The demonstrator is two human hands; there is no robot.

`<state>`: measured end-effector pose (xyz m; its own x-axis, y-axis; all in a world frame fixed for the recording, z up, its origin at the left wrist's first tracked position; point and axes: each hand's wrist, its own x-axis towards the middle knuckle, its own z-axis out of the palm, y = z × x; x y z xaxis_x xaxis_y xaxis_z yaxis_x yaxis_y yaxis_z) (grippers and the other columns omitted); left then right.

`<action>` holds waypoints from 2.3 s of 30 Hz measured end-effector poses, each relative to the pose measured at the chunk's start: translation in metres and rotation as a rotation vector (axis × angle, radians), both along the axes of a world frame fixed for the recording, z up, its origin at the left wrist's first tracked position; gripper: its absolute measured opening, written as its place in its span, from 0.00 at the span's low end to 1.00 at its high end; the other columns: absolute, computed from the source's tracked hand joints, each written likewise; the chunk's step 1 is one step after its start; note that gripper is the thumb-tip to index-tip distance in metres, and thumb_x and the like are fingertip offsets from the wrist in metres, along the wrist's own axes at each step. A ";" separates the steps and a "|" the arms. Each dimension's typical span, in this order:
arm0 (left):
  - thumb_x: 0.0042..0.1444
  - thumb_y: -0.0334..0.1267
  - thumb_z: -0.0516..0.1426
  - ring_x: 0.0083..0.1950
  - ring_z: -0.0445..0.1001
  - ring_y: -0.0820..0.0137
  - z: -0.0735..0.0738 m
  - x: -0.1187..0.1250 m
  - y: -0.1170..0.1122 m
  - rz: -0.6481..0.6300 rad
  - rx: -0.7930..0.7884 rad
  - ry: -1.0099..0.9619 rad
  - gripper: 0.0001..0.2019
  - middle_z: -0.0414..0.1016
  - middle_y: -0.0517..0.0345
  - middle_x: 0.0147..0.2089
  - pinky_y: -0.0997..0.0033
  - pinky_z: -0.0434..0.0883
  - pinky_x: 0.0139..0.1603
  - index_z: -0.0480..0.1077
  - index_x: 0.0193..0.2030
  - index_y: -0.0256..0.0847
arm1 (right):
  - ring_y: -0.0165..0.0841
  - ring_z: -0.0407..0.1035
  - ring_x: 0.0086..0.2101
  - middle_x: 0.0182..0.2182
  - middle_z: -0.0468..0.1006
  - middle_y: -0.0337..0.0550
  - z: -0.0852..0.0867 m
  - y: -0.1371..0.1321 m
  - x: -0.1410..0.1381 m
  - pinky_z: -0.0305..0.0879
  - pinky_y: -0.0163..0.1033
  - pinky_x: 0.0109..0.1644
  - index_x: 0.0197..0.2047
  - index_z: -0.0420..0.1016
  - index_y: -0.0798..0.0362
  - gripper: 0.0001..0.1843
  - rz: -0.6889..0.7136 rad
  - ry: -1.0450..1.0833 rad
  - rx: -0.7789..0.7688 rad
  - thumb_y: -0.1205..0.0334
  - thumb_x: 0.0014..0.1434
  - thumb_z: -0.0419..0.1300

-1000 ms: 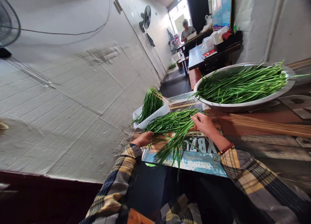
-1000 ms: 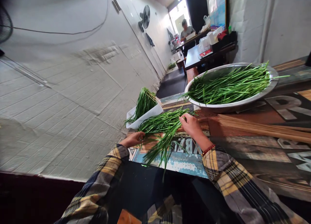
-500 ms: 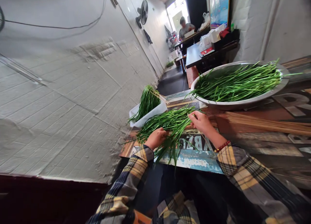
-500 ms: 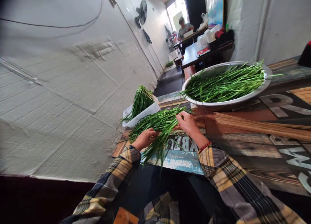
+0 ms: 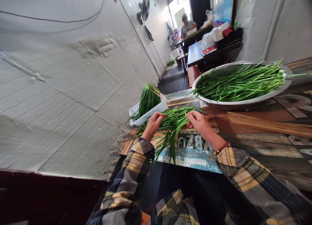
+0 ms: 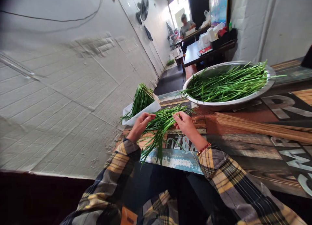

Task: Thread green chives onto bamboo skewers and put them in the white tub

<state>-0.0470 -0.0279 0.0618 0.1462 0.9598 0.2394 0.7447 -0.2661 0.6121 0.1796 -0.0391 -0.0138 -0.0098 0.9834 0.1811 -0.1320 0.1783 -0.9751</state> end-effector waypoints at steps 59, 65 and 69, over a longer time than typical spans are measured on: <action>0.48 0.30 0.57 0.37 0.71 0.65 -0.041 -0.016 0.001 -0.115 -0.155 0.643 0.07 0.75 0.56 0.33 0.72 0.62 0.35 0.73 0.34 0.41 | 0.24 0.70 0.16 0.18 0.77 0.35 -0.015 -0.033 -0.051 0.59 0.23 0.16 0.31 0.67 0.54 0.06 0.631 -0.123 -0.279 0.65 0.60 0.54; 0.48 0.27 0.55 0.37 0.71 0.66 -0.048 -0.027 0.001 -0.024 -0.142 0.683 0.07 0.73 0.55 0.33 0.72 0.61 0.33 0.71 0.33 0.41 | 0.22 0.64 0.11 0.13 0.74 0.32 -0.007 -0.031 -0.046 0.55 0.23 0.13 0.29 0.69 0.54 0.06 0.558 -0.094 -0.294 0.65 0.58 0.55; 0.49 0.29 0.55 0.35 0.70 0.67 -0.052 -0.036 0.004 -0.016 -0.152 0.647 0.05 0.72 0.55 0.31 0.73 0.61 0.33 0.71 0.27 0.41 | 0.24 0.69 0.15 0.13 0.72 0.32 -0.005 -0.026 -0.042 0.59 0.24 0.16 0.28 0.68 0.54 0.07 0.468 -0.042 -0.273 0.64 0.58 0.57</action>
